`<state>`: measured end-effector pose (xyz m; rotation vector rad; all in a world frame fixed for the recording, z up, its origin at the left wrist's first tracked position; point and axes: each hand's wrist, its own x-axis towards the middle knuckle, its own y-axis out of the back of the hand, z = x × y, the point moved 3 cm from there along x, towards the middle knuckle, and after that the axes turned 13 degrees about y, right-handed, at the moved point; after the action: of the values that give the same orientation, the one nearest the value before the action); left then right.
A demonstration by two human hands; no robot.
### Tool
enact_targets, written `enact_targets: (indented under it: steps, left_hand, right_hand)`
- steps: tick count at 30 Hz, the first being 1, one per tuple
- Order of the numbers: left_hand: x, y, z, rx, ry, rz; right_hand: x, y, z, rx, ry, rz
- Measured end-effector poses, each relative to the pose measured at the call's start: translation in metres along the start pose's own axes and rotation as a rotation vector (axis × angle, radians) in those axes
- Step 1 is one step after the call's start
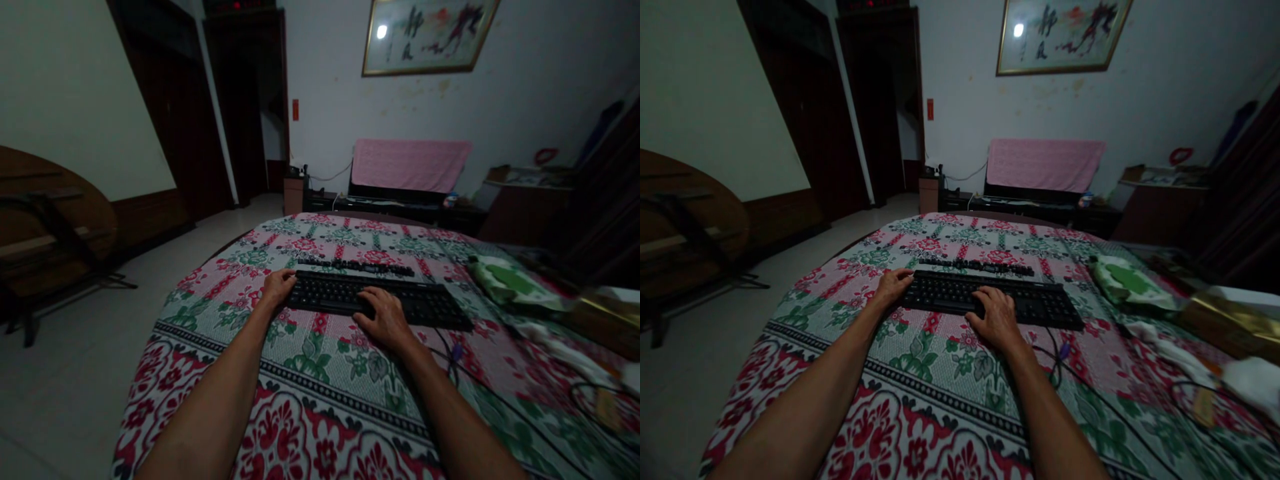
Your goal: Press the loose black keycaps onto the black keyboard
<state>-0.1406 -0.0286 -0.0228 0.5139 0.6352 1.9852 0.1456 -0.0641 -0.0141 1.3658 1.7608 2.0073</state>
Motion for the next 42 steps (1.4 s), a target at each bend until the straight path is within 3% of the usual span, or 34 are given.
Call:
enact_targets:
  steps: [16, 21, 28, 37, 42]
  left_hand:
    - [0.003, -0.004, -0.001, -0.062, 0.069, 0.072]
    - [0.019, -0.006, -0.009, -0.085, 0.106, 0.046]
    - [0.062, -0.009, 0.005, 0.030, 0.010, 0.030]
    - [0.094, -0.025, 0.010, 0.176, -0.138, -0.124]
    - [0.100, -0.028, 0.013, 0.347, -0.183, -0.114]
  right_hand:
    - [0.004, 0.000, -0.005, -0.005, -0.014, 0.008]
    - [0.020, 0.004, -0.011, 0.044, -0.045, 0.017]
    - [0.050, -0.015, -0.026, 0.070, -0.018, 0.059]
    - [0.043, -0.025, -0.024, 0.061, 0.011, 0.103]
    - [0.044, -0.025, -0.025, 0.058, 0.004, 0.104]
